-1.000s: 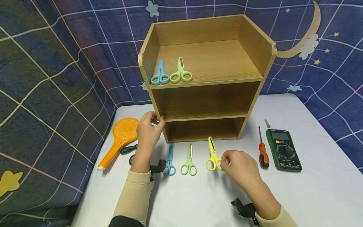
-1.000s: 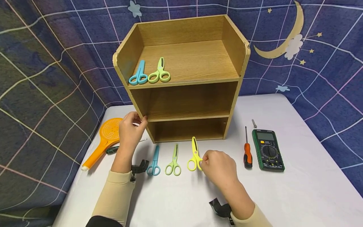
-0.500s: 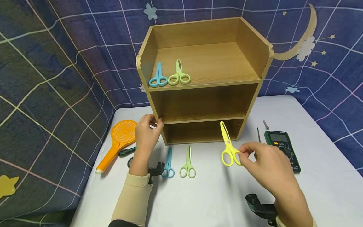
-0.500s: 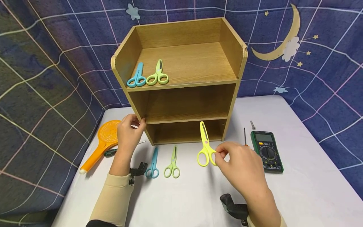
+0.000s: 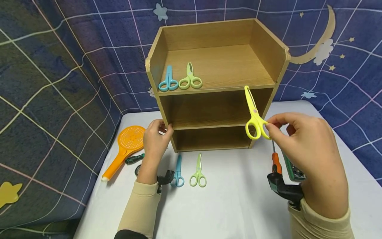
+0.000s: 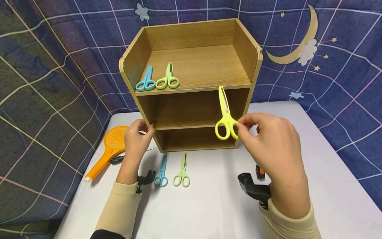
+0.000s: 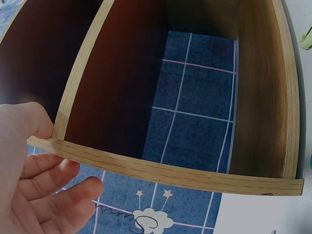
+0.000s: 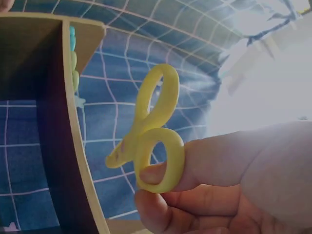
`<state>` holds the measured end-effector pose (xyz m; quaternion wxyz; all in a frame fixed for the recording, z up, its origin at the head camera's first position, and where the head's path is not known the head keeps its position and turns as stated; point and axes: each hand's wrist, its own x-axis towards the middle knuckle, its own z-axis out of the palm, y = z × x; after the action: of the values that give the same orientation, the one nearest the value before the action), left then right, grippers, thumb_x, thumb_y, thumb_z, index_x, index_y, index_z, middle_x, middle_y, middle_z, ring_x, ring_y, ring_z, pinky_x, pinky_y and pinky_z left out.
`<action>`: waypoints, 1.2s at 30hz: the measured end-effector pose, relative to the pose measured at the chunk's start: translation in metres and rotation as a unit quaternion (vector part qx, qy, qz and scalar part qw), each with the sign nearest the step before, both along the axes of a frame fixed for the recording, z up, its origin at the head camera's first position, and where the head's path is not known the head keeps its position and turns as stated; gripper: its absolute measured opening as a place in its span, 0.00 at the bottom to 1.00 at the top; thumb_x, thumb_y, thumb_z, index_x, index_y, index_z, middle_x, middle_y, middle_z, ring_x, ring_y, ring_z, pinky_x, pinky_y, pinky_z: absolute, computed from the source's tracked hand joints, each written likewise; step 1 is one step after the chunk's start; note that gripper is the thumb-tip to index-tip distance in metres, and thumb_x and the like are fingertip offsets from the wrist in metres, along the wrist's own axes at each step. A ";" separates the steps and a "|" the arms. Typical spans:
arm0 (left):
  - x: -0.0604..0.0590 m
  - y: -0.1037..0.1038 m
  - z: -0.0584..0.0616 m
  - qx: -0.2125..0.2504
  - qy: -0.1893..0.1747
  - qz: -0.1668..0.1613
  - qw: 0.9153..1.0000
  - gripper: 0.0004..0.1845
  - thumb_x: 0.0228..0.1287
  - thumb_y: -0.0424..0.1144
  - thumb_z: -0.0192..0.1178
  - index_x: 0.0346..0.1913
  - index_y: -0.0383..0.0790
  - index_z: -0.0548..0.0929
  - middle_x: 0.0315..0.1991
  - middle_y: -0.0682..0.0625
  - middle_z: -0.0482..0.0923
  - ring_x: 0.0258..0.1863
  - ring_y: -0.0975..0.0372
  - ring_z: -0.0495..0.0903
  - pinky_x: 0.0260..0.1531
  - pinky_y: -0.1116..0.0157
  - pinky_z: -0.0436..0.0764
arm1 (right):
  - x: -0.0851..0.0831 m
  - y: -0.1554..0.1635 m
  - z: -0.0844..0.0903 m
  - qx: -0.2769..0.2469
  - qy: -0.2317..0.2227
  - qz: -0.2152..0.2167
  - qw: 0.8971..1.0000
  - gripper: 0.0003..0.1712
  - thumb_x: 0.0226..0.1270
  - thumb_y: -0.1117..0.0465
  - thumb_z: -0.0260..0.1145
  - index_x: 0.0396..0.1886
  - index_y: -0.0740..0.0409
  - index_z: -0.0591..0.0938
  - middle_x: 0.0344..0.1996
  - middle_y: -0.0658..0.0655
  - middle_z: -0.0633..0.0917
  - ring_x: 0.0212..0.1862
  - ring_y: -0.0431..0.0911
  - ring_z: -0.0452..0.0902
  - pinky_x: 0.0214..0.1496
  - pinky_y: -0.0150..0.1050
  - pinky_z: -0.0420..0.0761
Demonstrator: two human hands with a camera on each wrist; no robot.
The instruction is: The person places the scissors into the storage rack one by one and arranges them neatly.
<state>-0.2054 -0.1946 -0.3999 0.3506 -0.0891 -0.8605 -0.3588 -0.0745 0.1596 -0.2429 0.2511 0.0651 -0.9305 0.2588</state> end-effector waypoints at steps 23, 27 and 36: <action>-0.001 0.000 0.001 -0.001 -0.008 0.003 1.000 0.10 0.62 0.38 0.67 0.37 0.32 0.83 0.31 0.42 0.82 0.29 0.51 0.83 0.30 0.55 0.83 | -0.134 -0.059 0.071 0.084 -0.125 -0.009 0.989 0.13 0.54 0.55 0.61 0.28 0.51 0.91 0.24 0.52 0.83 0.34 0.54 0.75 0.28 0.49 0.70; -0.001 0.000 0.000 -0.002 -0.001 0.002 1.000 0.10 0.61 0.38 0.67 0.36 0.32 0.83 0.30 0.42 0.82 0.29 0.51 0.83 0.29 0.55 0.83 | -0.148 -0.071 0.070 0.107 -0.136 0.000 0.985 0.10 0.52 0.57 0.61 0.21 0.49 0.87 0.20 0.49 0.79 0.33 0.51 0.74 0.25 0.48 0.70; -0.001 0.000 0.000 0.003 0.005 0.001 1.000 0.10 0.60 0.37 0.68 0.35 0.32 0.83 0.29 0.42 0.81 0.28 0.51 0.83 0.29 0.55 0.82 | -0.147 -0.074 0.062 0.097 -0.137 -0.002 0.986 0.14 0.59 0.54 0.58 0.21 0.49 0.87 0.21 0.50 0.78 0.33 0.51 0.72 0.25 0.46 0.67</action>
<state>-0.2063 -0.1946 -0.3998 0.3552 -0.0891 -0.8579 -0.3603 -0.2217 0.0852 -0.1808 0.1141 0.0508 -0.9770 0.1731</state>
